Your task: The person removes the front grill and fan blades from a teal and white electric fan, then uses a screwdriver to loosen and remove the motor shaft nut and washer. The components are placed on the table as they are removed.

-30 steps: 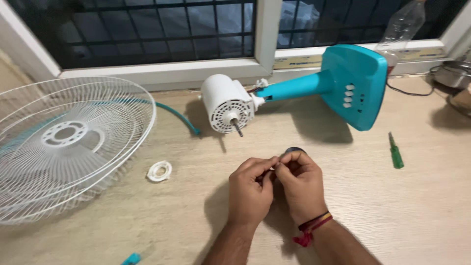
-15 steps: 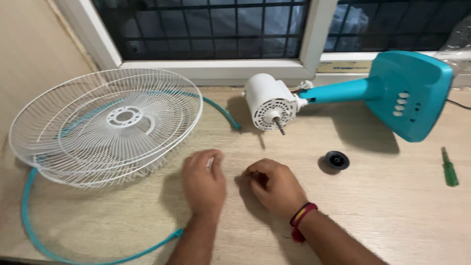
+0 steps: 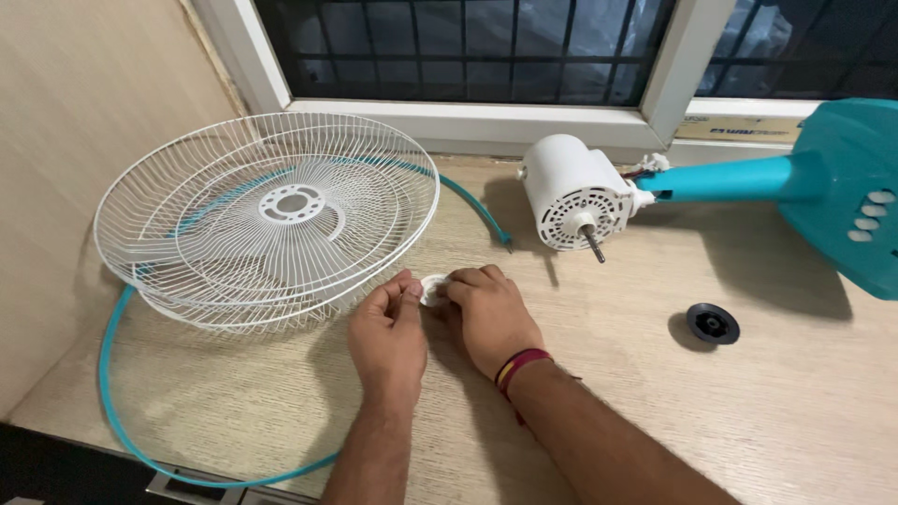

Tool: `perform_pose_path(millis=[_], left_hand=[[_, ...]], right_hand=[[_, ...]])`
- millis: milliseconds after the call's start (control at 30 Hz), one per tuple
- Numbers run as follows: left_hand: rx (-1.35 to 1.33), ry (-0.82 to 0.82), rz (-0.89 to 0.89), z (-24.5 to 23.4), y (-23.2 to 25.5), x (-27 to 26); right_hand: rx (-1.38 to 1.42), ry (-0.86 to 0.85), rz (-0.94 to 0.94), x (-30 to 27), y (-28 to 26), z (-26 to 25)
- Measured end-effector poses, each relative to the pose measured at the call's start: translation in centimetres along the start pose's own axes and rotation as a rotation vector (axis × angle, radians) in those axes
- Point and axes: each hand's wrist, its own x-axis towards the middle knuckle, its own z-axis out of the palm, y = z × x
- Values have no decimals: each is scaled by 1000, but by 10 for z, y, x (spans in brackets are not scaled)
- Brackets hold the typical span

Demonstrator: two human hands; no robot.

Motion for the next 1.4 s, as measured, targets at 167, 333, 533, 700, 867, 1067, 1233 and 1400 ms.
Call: perform_pose_path(millis=[167, 333, 533, 700, 867, 1067, 1233, 1400], left_hand=[[-85, -41, 45, 3, 1, 7], [56, -69, 184, 15, -5, 15], [215, -56, 355, 18, -8, 20], [326, -52, 325, 21, -8, 18], [460, -23, 343, 25, -13, 18], [492, -32, 382, 25, -17, 19], [517, -97, 310, 23, -8, 16], [379, -187, 186, 16, 5, 13]], right_hand=[[175, 121, 146, 8, 3, 2], [304, 151, 276, 14, 11, 1], [147, 180, 108, 15, 23, 12], [320, 298, 181, 7, 28, 8], [308, 236, 295, -3, 31, -11], [307, 205, 324, -13, 33, -25], [292, 157, 350, -17, 35, -29], [327, 143, 340, -19, 40, -30]])
